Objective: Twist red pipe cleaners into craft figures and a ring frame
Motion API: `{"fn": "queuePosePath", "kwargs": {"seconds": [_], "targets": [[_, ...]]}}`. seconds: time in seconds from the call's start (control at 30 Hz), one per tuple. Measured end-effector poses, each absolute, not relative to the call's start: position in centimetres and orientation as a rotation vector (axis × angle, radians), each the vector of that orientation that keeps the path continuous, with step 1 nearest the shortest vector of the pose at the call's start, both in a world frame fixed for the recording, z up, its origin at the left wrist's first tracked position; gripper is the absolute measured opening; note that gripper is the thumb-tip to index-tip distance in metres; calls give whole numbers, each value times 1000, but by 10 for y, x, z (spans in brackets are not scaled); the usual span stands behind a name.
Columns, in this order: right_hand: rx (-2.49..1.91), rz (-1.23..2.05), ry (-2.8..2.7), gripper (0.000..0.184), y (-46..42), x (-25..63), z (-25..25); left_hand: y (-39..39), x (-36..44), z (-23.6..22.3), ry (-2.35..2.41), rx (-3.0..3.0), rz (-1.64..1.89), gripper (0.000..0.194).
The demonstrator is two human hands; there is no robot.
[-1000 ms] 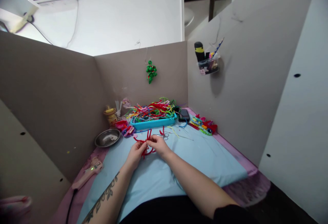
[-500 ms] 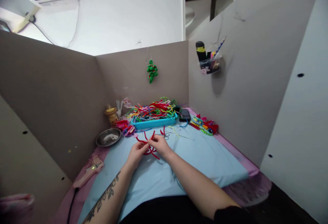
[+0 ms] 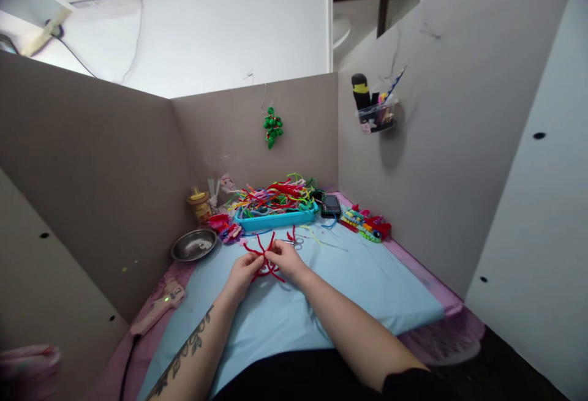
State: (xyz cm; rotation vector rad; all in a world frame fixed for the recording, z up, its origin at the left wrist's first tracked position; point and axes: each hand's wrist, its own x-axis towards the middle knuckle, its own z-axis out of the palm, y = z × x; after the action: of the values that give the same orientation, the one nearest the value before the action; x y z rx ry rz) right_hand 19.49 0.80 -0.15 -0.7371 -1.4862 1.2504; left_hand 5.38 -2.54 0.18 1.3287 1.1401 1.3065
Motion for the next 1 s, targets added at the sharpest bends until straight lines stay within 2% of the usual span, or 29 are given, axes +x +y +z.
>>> {"fn": "queuePosePath", "kwargs": {"seconds": [0.4, 0.87, 1.0], "targets": [[-894, 972, -1637, 5, 7, 194, -5, -27, 56, 3, 1132, 1329, 1261, 34], [-744, 1420, -1414, 13, 4, 197, 1, -27, 58, 2, 1079, 1294, 1275, 36], [-737, 1440, -1416, 20, 6, 197, 0, -25, 55, 4, 1081, 1235, 1318, 36]]}}
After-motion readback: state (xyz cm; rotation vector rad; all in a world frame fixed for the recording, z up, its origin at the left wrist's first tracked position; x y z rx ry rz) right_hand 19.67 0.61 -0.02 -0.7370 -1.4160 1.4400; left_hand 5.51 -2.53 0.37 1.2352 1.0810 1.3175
